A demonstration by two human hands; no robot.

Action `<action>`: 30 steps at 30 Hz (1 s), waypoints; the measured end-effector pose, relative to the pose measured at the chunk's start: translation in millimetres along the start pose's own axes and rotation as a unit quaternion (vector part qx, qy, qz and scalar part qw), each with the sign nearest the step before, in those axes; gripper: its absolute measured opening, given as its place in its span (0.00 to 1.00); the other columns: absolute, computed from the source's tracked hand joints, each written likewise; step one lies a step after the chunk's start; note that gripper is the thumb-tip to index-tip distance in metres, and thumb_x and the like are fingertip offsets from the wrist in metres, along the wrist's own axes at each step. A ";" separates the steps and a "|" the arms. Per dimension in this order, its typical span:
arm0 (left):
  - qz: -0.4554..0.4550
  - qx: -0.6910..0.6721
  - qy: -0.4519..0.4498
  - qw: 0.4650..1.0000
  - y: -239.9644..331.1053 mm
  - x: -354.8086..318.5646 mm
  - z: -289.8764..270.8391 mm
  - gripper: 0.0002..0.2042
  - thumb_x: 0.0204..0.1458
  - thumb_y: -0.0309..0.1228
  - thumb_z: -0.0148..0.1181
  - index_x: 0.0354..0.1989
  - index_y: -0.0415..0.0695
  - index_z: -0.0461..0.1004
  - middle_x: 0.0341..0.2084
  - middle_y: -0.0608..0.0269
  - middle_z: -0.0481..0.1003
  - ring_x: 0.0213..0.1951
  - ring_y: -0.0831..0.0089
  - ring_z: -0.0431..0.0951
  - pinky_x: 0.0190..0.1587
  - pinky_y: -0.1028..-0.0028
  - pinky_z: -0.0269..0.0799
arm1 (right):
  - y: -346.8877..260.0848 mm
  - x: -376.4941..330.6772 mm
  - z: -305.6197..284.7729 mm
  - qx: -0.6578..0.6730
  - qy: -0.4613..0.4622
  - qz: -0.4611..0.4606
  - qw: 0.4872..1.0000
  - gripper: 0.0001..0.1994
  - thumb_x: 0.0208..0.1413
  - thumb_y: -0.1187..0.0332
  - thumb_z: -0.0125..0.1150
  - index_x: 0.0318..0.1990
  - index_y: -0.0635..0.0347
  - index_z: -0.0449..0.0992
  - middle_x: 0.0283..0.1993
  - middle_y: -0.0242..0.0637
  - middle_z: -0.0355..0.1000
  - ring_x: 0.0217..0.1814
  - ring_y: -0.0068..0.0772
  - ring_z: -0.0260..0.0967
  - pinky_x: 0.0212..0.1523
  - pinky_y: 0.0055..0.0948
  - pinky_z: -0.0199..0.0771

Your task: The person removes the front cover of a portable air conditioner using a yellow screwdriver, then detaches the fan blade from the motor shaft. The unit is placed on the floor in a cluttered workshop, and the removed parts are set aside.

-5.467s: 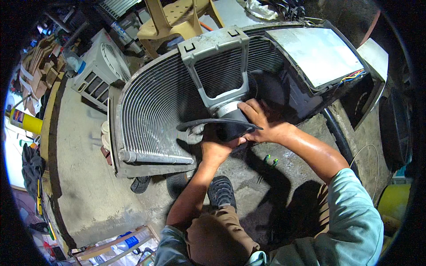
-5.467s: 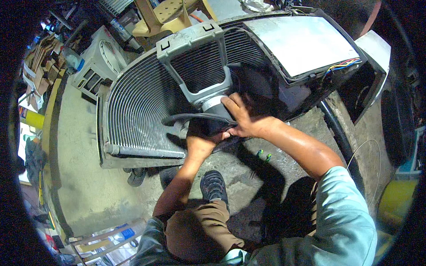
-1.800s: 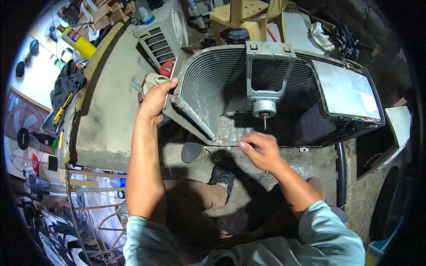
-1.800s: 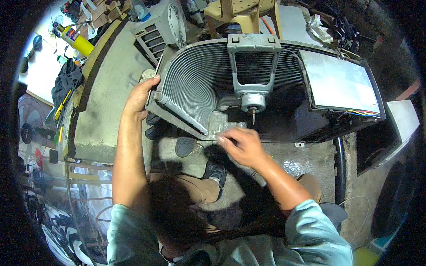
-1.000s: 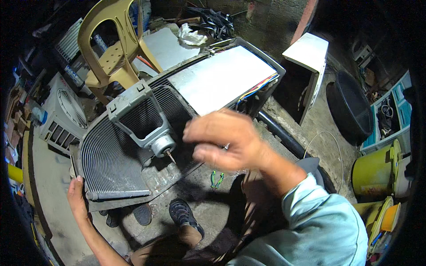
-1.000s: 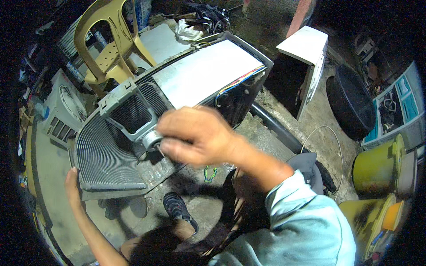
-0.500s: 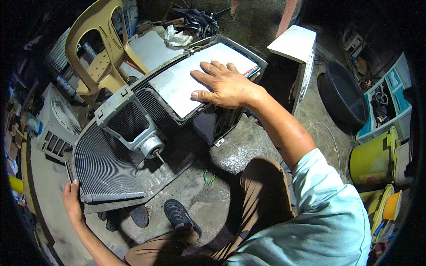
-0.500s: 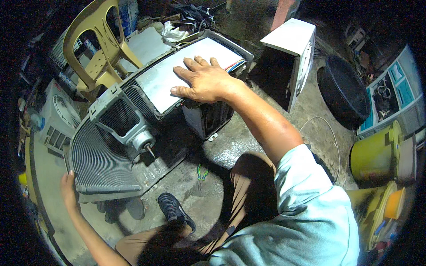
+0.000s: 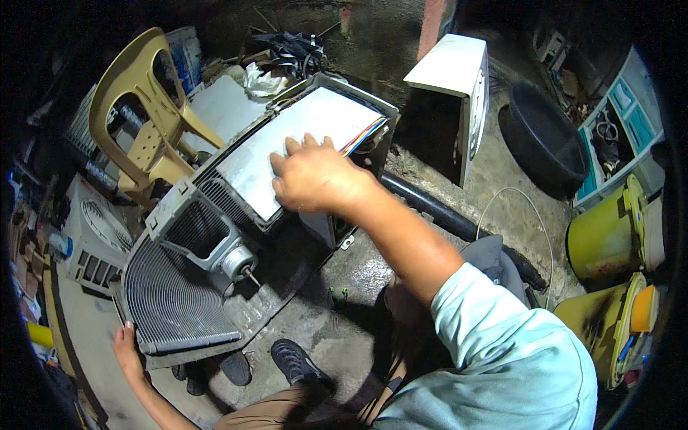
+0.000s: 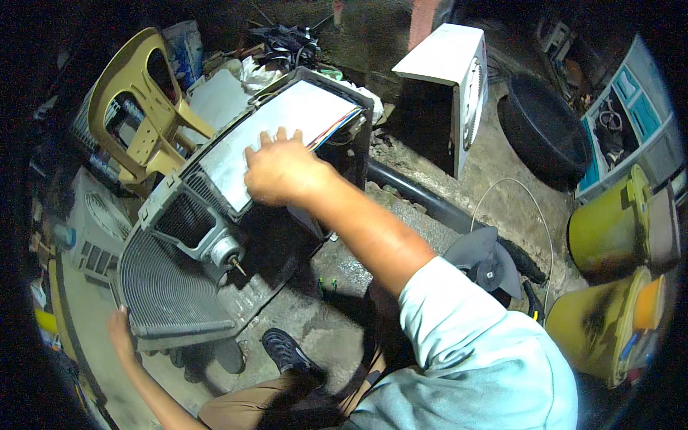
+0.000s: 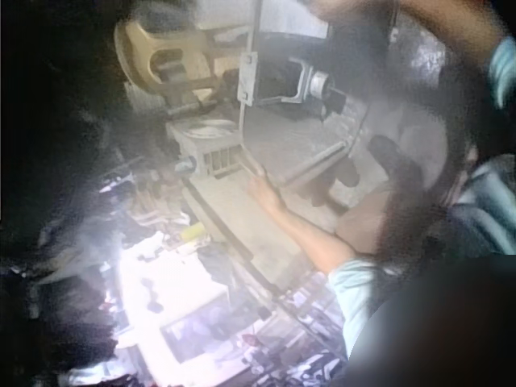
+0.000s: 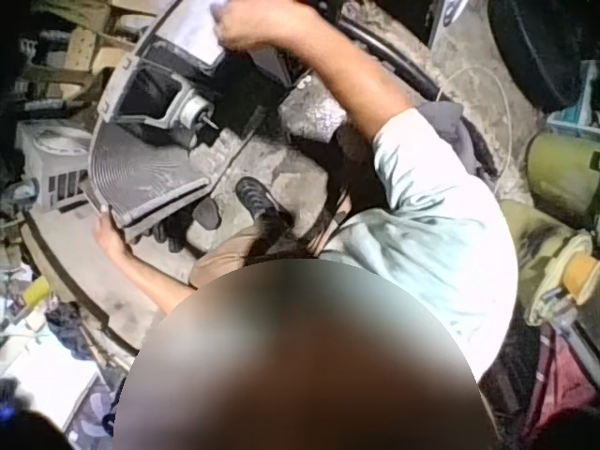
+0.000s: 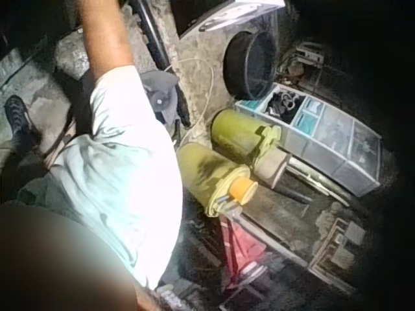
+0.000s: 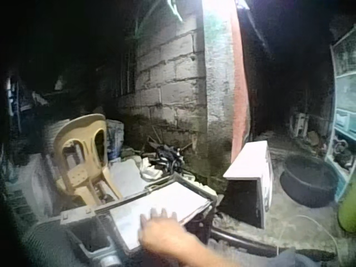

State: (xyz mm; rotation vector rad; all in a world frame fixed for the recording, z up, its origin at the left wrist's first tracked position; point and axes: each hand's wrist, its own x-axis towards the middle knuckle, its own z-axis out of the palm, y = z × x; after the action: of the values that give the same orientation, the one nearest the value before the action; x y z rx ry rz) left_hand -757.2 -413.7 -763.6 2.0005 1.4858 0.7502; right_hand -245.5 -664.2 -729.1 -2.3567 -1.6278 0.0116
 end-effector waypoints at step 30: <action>-0.076 -0.105 0.016 0.991 -30.4 5.9 -28.6 0.34 0.65 0.51 0.52 0.70 0.34 0.64 0.66 0.51 0.67 0.67 0.60 0.65 0.71 0.63 0.53 | -35.6 -171.7 127.1 0.384 0.119 -0.416 0.816 0.11 0.47 0.58 0.62 0.25 0.57 0.77 0.27 0.41 0.74 0.32 0.51 0.75 0.33 0.49 0.75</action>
State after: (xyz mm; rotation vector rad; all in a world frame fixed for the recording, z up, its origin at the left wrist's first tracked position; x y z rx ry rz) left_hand -796.2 -397.8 -764.1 1.7065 1.4920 0.8403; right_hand -361.7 -782.2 -868.8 -0.9161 -1.8914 0.1573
